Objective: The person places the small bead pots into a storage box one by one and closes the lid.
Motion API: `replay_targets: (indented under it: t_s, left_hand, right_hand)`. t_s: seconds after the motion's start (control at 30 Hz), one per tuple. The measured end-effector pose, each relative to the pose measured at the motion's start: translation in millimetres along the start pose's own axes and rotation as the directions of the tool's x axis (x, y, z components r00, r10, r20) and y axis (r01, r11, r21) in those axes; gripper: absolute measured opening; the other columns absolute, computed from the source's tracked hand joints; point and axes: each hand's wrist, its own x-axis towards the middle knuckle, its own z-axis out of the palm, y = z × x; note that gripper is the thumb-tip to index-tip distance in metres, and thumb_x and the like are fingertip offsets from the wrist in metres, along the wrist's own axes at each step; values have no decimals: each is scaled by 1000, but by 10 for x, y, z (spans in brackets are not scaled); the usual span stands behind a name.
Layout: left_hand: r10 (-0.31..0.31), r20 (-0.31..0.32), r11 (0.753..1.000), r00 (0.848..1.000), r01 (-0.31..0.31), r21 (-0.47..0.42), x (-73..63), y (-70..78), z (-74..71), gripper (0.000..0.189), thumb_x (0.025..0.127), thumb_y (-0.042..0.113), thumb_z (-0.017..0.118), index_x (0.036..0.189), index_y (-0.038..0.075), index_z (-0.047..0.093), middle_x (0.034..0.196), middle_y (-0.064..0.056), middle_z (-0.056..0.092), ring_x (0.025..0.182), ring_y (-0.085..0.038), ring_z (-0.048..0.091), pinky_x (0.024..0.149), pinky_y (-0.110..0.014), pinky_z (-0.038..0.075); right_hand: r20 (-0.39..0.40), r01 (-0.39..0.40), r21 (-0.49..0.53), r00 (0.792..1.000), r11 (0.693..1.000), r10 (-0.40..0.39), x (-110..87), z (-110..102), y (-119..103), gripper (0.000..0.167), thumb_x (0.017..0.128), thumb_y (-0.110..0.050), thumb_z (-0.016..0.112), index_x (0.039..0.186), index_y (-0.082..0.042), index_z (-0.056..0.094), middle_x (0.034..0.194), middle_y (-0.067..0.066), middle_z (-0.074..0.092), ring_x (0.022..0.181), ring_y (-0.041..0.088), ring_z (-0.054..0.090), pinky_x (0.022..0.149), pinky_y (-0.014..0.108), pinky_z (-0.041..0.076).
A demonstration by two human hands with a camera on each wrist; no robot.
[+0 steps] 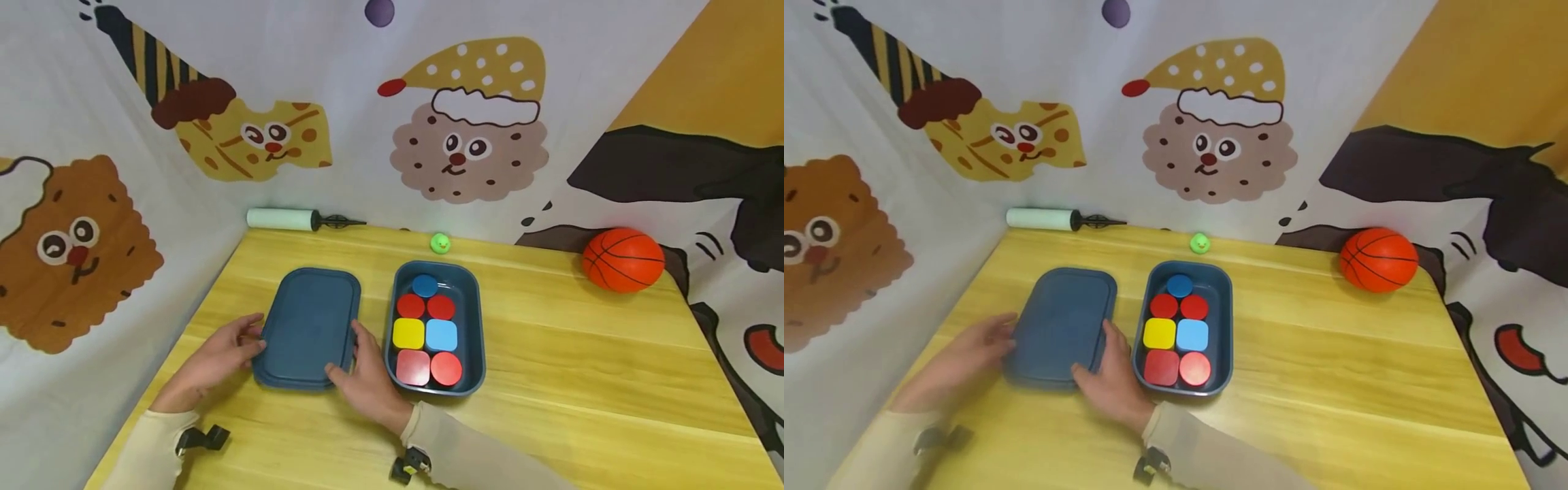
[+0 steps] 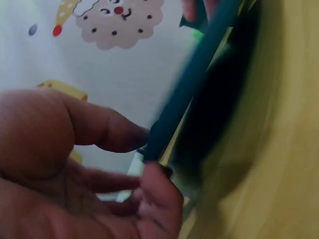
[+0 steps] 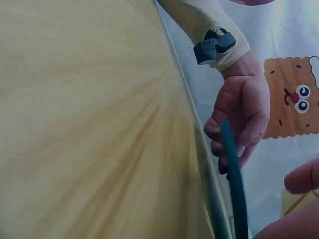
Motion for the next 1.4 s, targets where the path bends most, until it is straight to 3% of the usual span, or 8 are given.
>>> replay_targets:
  t_s: [0.1,0.2,0.5,0.67,0.8,0.93,1.1,1.4]
  left_hand:
    - [71,9,997,997,-71,-35,-21,-52,-90,68,108,12,60,164,-5,26,145,-28,49,103,-14,59,73,-30,57]
    - [127,34,985,991,-122,-123,-66,-80,-179,68,109,15,60,165,-3,25,144,-22,47,105,-7,63,77,-28,60]
    - [238,90,931,967,-201,-303,-110,53,-209,65,112,12,52,166,-3,20,141,-3,47,113,-9,69,92,-27,62]
    - [287,107,904,952,-232,-359,-86,217,-80,62,111,8,52,165,-5,21,142,-4,48,112,-11,70,92,-29,63]
    - [285,117,905,951,-228,-359,-46,340,55,62,111,10,54,166,2,26,147,-10,45,114,-13,70,93,-30,63]
    - [289,155,903,945,-216,-371,12,487,208,62,110,11,57,166,10,29,149,-16,42,113,-18,71,92,-35,63]
    - [330,210,885,920,-225,-407,103,694,416,64,109,9,58,166,11,28,143,-18,48,110,-22,73,92,-40,63]
    - [313,267,887,911,-181,-424,221,912,674,70,107,14,64,166,27,30,140,-18,56,114,-26,69,100,-45,60]
  right_hand:
    - [-3,23,51,1000,998,-23,1,22,-4,82,102,-13,62,169,-4,15,173,20,23,154,40,38,125,52,37]
    - [11,60,89,998,994,-61,2,10,-25,77,103,-5,56,168,-4,15,169,20,29,151,36,41,125,49,39]
    - [22,112,186,993,976,-119,-36,-228,-160,76,101,3,58,168,-7,22,163,15,36,135,35,54,115,40,51]
    - [32,70,273,996,960,-82,-52,-498,-240,75,101,-2,62,167,-4,26,158,20,46,135,37,56,108,29,54]
    - [11,30,327,999,944,-36,-113,-763,-317,74,101,-4,64,166,-5,28,150,23,50,128,28,59,99,19,54]
    - [-53,44,347,998,937,-27,-143,-1033,-380,69,101,-1,63,163,-2,33,143,25,53,117,19,62,94,20,57]
    - [-110,51,378,994,924,-10,-77,-1343,-396,61,102,2,58,159,3,36,128,19,57,102,14,63,87,22,57]
    - [-169,47,281,986,959,1,58,-1861,-395,46,107,-5,55,151,5,47,119,6,63,84,12,61,69,21,52]
